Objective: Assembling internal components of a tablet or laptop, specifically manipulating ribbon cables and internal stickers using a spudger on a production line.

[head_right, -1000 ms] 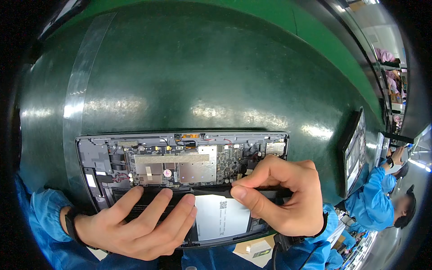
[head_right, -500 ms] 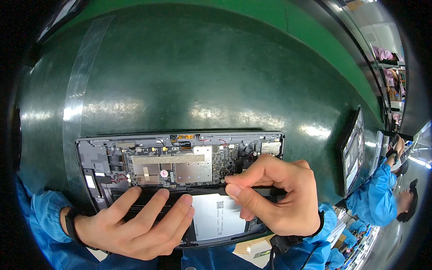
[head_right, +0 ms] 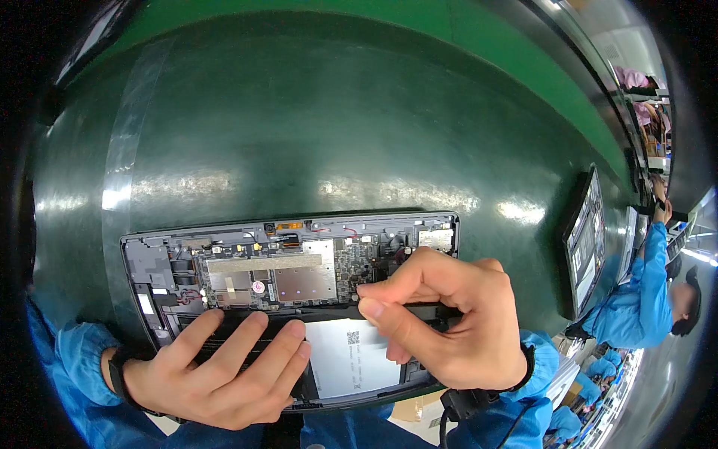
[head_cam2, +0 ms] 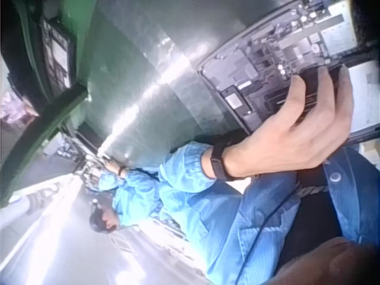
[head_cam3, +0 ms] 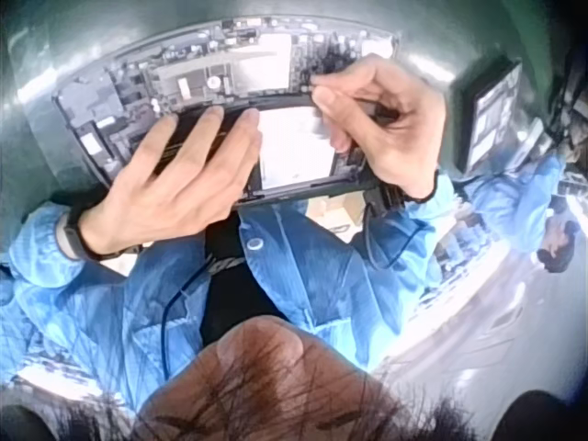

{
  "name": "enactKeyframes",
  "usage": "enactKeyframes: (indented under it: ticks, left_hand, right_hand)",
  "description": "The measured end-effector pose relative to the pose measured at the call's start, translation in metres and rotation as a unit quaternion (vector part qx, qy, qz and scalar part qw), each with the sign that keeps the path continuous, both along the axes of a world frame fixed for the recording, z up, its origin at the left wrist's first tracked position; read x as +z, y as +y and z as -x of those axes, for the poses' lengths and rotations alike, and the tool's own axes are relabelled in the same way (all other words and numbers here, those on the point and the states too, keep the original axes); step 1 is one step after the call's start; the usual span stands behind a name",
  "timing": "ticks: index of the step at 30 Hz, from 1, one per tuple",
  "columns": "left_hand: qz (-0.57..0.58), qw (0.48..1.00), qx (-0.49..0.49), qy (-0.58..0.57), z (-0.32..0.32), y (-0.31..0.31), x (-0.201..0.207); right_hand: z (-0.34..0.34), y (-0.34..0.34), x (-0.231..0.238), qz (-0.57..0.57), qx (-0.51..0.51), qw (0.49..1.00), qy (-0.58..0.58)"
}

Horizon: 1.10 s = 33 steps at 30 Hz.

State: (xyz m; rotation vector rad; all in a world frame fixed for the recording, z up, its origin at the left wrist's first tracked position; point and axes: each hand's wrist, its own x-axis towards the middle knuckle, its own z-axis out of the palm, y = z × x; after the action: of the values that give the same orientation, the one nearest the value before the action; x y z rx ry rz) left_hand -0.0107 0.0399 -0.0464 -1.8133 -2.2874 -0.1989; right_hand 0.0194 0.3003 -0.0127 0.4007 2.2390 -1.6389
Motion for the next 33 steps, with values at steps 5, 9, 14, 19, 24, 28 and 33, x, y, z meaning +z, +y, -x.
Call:
enactKeyframes:
  ticks: [5, 9, 14, 19, 24, 28, 33]
  left_hand:
    - [0.0, 1.0, 0.004, -0.004, -0.001, 0.002, 0.001]
    - [0.026, 1.0, -0.015, 0.0, 0.005, 0.001, 0.004]
    - [0.035, 0.999, -0.029, 0.015, 0.005, 0.002, 0.007]
    - [0.014, 0.997, -0.072, 0.008, 0.011, -0.004, 0.006]
    - [-0.004, 0.998, -0.066, -0.003, 0.011, -0.006, 0.0]
    - [-0.003, 0.998, -0.069, 0.0, 0.01, -0.007, 0.001]
    - [0.003, 0.998, -0.064, 0.004, 0.01, -0.006, -0.001]
  right_hand:
    - [-0.001, 0.006, 0.001, -0.001, 0.038, 0.999, 0.004]
    - [0.005, 0.021, 0.013, -0.105, 0.126, 0.979, 0.124]
    - [-0.013, 0.008, -0.003, -0.339, 0.258, 0.797, 0.427]
    - [-0.013, -0.012, -0.017, -0.362, 0.306, 0.744, 0.471]
    - [-0.009, -0.017, -0.034, -0.363, 0.282, 0.739, 0.493]
    - [-0.009, -0.016, -0.035, -0.369, 0.298, 0.728, 0.495]
    - [-0.012, -0.013, -0.031, -0.368, 0.309, 0.737, 0.476]
